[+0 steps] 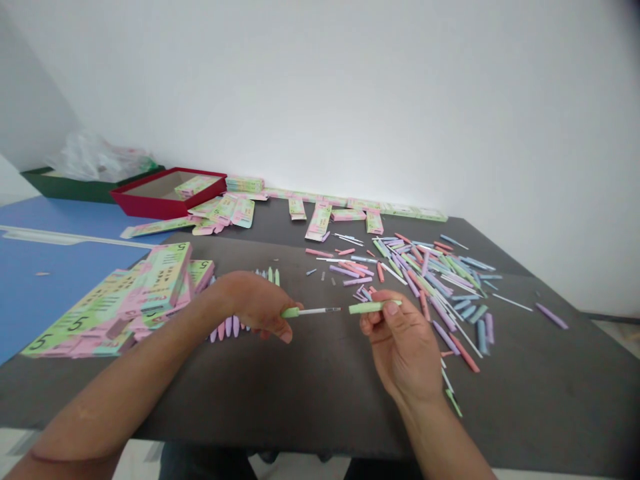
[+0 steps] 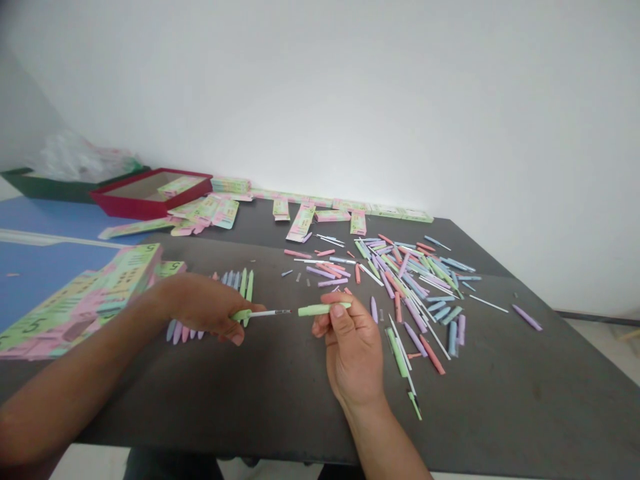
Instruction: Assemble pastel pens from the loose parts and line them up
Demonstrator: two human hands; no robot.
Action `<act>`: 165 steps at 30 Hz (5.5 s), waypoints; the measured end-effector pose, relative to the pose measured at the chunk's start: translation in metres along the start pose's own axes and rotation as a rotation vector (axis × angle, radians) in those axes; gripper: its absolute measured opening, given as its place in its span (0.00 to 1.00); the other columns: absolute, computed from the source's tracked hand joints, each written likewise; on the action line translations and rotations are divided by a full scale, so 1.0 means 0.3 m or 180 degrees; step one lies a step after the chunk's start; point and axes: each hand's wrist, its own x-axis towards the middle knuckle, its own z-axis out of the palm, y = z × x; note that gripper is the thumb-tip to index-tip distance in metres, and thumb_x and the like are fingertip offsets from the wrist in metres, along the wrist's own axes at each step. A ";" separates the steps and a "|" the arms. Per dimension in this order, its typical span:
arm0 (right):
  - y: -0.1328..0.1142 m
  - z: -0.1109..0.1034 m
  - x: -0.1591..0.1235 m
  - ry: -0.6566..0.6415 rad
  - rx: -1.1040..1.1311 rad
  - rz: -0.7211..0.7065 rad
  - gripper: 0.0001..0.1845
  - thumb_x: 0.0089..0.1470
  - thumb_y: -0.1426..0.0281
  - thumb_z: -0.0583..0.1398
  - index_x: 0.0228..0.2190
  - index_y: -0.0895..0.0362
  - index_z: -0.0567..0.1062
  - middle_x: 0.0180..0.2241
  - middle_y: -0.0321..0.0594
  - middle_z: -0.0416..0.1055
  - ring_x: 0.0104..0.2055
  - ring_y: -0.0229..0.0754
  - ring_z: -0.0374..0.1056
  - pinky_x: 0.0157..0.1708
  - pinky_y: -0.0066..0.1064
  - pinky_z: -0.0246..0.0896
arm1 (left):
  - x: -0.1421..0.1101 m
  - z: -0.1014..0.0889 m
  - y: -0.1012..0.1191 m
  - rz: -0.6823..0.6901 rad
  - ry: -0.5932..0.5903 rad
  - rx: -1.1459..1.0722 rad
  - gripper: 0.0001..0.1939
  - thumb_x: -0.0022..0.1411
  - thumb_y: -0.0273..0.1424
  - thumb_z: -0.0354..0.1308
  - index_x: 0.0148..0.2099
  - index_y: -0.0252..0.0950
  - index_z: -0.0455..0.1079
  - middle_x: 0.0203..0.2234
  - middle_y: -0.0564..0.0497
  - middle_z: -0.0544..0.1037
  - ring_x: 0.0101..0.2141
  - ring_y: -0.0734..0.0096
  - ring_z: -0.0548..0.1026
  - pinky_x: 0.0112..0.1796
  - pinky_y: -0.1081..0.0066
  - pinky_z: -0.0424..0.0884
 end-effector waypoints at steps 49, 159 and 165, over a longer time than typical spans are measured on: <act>0.038 0.029 0.029 -0.1349 -0.1802 -0.0025 0.07 0.54 0.67 0.58 0.35 0.54 0.66 0.28 0.35 0.70 0.30 0.36 0.68 0.28 0.27 0.59 | 0.013 0.015 0.026 -0.0214 0.0026 0.0141 0.18 0.57 0.39 0.55 0.49 0.42 0.70 0.28 0.51 0.80 0.26 0.67 0.74 0.20 0.74 0.58; 0.031 -0.020 0.146 -0.2812 -0.3716 -0.0339 0.08 0.54 0.72 0.53 0.38 0.56 0.66 0.26 0.33 0.67 0.27 0.35 0.60 0.26 0.26 0.48 | 0.008 -0.029 0.019 -0.0236 0.0390 0.0553 0.37 0.65 0.42 0.45 0.68 0.35 0.33 0.46 0.38 0.76 0.41 0.57 0.75 0.35 0.70 0.64; 0.043 -0.009 0.153 -0.2823 -0.2793 0.0024 0.13 0.56 0.72 0.52 0.44 0.55 0.63 0.29 0.33 0.64 0.26 0.33 0.59 0.26 0.26 0.52 | 0.010 -0.022 0.031 0.0025 0.0551 0.0616 0.35 0.64 0.44 0.45 0.68 0.38 0.40 0.48 0.39 0.75 0.40 0.58 0.75 0.33 0.71 0.65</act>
